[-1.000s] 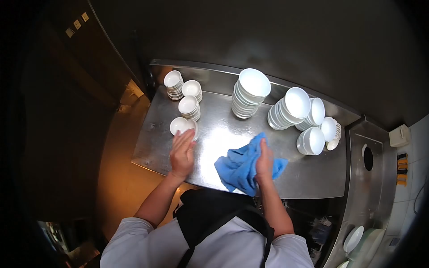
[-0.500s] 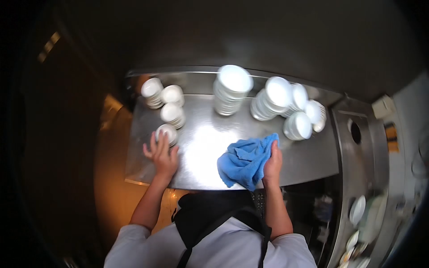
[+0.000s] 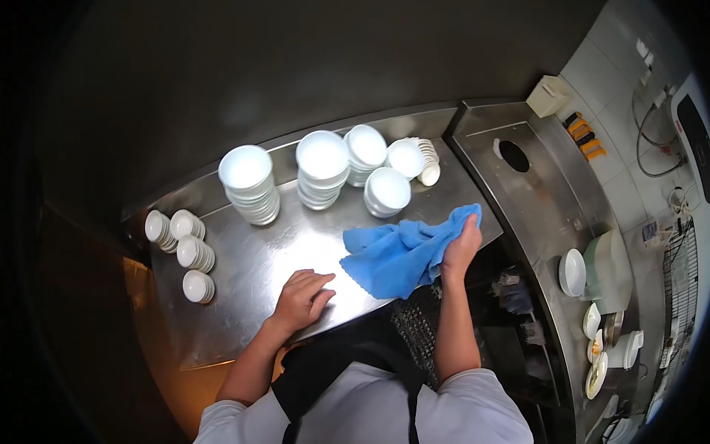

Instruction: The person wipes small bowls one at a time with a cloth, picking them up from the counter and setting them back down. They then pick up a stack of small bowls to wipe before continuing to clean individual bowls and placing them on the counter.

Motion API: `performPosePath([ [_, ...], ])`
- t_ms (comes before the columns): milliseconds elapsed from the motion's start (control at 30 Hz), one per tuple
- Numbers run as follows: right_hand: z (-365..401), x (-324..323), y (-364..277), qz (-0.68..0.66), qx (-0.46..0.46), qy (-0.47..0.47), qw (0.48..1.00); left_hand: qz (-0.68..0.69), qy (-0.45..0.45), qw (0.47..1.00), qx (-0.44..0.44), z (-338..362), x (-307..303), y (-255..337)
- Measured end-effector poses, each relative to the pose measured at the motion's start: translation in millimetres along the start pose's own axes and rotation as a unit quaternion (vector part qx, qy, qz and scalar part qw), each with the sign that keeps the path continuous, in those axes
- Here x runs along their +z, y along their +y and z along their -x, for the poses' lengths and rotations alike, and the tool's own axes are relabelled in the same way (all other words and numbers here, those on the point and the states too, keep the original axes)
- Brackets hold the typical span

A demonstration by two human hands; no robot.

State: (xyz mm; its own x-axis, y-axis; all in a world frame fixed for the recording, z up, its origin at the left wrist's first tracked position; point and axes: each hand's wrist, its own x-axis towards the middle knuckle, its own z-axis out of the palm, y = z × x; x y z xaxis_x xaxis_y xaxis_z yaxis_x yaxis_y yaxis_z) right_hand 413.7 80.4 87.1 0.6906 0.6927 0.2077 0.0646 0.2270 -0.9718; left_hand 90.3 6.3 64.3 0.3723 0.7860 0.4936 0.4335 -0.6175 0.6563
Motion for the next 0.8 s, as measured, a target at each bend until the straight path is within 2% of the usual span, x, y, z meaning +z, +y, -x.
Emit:
performPosePath([
  [100, -37.4, -20.3, 25.5, 0.039, -0.020, -0.007, 0.999, 0.015, 0.013, 1.000, 0.016, -40.4, 27.6, 11.7],
  [267, -97.0, -48.0, 33.8, 0.093, -0.060, 0.005, 0.994, 0.036, -0.046, 0.996, 0.069, -117.9, 91.3, 39.3],
  [400, -146.4, -69.0, 58.1, 0.337, -0.082, -0.107, 0.932, 0.041, -0.079, 0.990, 0.106, -169.0, 139.8, 52.0],
  [500, -162.7, -58.7, 69.8, 0.298, -0.087, -0.142, 0.940, 0.027, -0.109, 0.989, 0.099, -201.1, 166.1, 54.6],
  [533, -172.4, -58.2, 77.4, 0.303, -0.048, -0.204, 0.930, 0.016, -0.114, 0.989, 0.097, -212.3, 172.9, 53.2],
  [567, -182.5, -57.0, 83.5, 0.339, -0.120, -0.280, 0.890, -0.006, -0.110, 0.991, 0.080, -224.2, 176.8, 52.2],
  [633, -203.0, -51.6, 91.6, 0.393, -0.262, -0.418, 0.776, -0.050, -0.103, 0.992, 0.047, -252.8, 177.8, 49.7],
  [667, -210.9, -47.6, 91.7, 0.398, -0.261, -0.428, 0.769, -0.066, -0.077, 0.994, 0.039, -267.8, 175.5, 47.3],
  [767, -241.3, -13.2, 92.1, 0.290, -0.179, -0.438, 0.832, -0.114, -0.059, 0.990, -0.051, -310.8, 170.3, 34.6],
  [800, -250.5, 2.7, 97.9, 0.275, -0.154, -0.465, 0.828, -0.112, -0.061, 0.989, -0.075, -321.1, 172.0, 34.4],
])
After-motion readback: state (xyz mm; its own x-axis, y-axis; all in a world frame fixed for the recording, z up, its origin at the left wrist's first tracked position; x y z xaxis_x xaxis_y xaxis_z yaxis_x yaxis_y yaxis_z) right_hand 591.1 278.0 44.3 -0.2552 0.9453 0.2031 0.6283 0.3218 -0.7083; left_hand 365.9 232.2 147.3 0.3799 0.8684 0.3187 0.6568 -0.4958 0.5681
